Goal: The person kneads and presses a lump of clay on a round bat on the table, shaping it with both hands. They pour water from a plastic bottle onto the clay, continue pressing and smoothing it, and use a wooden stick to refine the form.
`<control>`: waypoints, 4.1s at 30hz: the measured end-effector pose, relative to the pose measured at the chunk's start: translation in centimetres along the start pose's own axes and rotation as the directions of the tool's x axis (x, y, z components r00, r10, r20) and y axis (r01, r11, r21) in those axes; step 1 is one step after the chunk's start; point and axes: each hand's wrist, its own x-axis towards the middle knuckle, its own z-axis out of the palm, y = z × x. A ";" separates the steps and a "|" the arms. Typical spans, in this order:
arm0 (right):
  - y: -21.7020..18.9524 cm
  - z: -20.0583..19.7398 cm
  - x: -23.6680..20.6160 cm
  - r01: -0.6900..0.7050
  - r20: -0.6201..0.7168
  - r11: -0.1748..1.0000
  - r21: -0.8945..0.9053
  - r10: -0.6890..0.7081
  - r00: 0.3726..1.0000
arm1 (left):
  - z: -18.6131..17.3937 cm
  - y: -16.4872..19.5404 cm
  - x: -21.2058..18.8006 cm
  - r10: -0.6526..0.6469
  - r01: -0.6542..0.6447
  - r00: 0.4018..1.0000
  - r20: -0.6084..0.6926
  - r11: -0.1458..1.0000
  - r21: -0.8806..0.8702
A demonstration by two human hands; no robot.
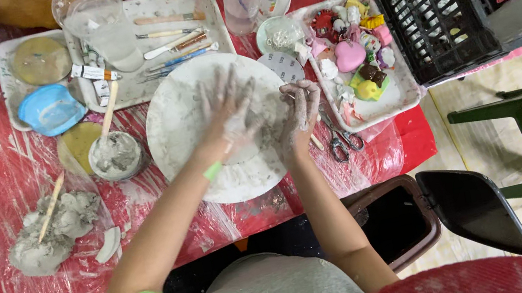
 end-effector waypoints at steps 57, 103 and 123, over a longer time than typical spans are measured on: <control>0.4 0.1 0.3 -0.008 0.058 0.999 -0.048 0.011 0.998 | 1.2 0.9 0.8 -0.106 0.090 0.987 0.121 0.987 0.131; -2.9 9.9 19.3 0.751 0.735 -0.020 -0.660 -0.226 0.639 | -3.7 -0.1 -8.5 -0.262 0.246 0.947 -0.185 0.963 -0.109; -8.8 -7.6 12.0 0.356 0.409 0.819 -0.451 -0.166 0.897 | -4.5 -1.1 -8.8 -0.243 0.027 0.891 -0.384 0.872 -0.489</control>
